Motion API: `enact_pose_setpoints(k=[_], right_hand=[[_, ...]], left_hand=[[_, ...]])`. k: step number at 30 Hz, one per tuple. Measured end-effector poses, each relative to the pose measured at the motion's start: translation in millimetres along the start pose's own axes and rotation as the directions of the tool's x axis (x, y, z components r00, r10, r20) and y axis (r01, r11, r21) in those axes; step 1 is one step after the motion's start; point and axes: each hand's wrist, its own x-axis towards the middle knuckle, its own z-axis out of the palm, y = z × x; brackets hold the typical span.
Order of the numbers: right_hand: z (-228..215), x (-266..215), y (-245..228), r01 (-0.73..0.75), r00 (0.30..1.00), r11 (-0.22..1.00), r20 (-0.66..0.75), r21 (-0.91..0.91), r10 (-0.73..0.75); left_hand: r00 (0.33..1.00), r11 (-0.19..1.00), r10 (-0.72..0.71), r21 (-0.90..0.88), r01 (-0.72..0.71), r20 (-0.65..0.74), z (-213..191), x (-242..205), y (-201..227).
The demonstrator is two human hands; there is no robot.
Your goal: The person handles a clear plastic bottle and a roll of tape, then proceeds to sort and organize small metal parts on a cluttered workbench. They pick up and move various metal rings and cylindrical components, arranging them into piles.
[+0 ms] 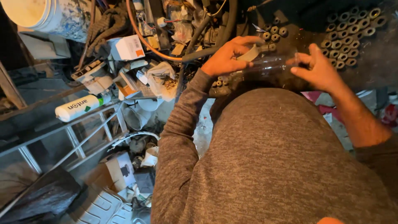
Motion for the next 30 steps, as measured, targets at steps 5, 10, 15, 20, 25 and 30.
enact_pose_setpoints(k=[5, 10, 15, 20, 25, 30], right_hand=[[-2.1, 41.4, -15.5, -0.382, 0.869, 0.818, -0.133, 0.431, 0.476], [11.8, 70.3, -23.7, -0.510, 0.829, 0.859, -0.248, 0.033, 0.501], [29.9, 20.4, -50.5, -0.134, 0.967, 0.959, -0.244, -0.251, 0.071], [47.9, -41.3, -46.1, -0.045, 0.978, 0.806, -0.192, -0.590, -0.086], [55.7, -64.5, -24.7, -0.141, 0.971, 0.794, -0.240, -0.592, -0.007], [55.1, -58.4, -30.7, -0.122, 0.979, 0.779, -0.202, -0.615, -0.006]], left_hand=[[0.998, 0.983, 0.029, -0.183, -0.017, 0.061, 0.8, -3.7, -6.2], [0.997, 0.977, 0.023, -0.215, -0.006, 0.076, -11.3, -7.3, 0.4], [0.996, 0.983, 0.072, -0.171, -0.064, 0.045, -29.9, -14.1, 4.5], [0.986, 0.991, 0.124, -0.062, -0.117, 0.115, -28.2, -13.2, 14.0], [0.955, 0.973, 0.178, 0.101, -0.207, 0.238, -7.0, -1.9, 19.4], [0.939, 0.860, 0.106, 0.445, -0.251, 0.326, 17.5, 0.7, 55.4]])
